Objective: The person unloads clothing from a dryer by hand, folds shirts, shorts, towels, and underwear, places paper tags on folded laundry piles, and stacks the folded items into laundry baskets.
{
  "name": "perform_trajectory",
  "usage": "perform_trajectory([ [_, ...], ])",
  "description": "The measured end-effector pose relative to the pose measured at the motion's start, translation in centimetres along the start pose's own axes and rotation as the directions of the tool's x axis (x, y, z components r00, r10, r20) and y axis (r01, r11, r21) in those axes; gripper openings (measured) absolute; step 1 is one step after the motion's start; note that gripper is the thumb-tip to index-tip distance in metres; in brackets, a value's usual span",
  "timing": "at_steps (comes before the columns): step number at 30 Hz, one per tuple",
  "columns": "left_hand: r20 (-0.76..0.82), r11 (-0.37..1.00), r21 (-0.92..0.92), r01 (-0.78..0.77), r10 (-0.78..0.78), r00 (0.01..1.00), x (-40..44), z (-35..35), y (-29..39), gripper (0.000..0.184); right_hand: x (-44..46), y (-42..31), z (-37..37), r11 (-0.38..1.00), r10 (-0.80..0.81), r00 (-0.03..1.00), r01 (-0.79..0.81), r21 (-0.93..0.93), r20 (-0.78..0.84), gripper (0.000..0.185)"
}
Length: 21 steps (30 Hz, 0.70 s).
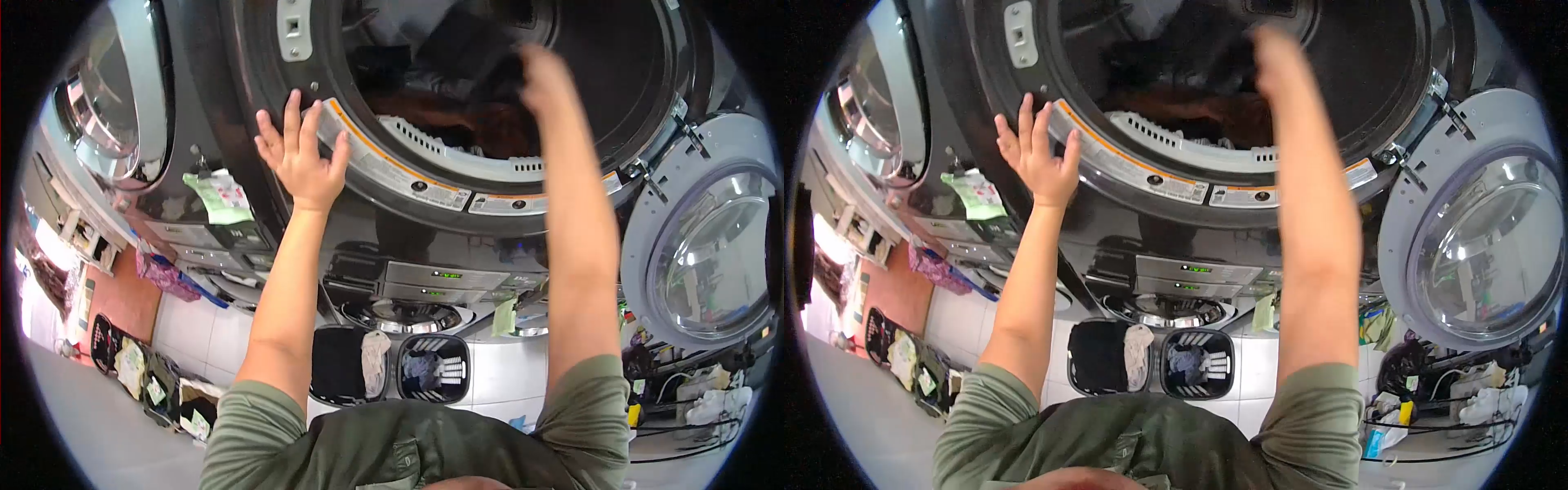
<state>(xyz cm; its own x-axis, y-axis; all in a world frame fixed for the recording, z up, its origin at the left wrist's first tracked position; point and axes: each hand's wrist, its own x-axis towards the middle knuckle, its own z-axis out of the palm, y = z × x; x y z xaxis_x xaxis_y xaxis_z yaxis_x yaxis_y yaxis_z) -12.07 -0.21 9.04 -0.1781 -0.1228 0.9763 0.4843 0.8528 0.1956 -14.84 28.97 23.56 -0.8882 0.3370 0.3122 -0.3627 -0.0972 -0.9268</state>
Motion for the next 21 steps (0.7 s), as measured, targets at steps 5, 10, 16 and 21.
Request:
perform_trajectory([
  [5,0.121,0.987,0.014,0.159,-0.159,0.98,-0.7,-1.1,4.1,0.067,-8.2,-15.6,-6.6,0.976,-0.218,0.976,0.218,-0.01,0.024,0.031],
  [10,0.583,0.098,-0.8,0.592,-0.111,0.805,-3.7,-3.5,15.8,0.1,-21.0,-10.1,-11.3,0.991,0.004,1.0,-0.002,-0.137,0.01,0.032],
  [16,0.899,-0.319,0.023,0.947,0.422,0.12,-9.6,-8.0,21.7,0.053,-33.7,-2.2,-16.5,0.966,0.256,0.964,-0.252,-0.057,0.071,0.041],
  [21,0.752,0.639,-0.584,0.5,0.196,0.629,-9.2,-7.3,16.0,0.038,-35.9,4.9,-21.9,0.556,0.31,0.945,-0.094,-0.826,0.101,0.048],
])
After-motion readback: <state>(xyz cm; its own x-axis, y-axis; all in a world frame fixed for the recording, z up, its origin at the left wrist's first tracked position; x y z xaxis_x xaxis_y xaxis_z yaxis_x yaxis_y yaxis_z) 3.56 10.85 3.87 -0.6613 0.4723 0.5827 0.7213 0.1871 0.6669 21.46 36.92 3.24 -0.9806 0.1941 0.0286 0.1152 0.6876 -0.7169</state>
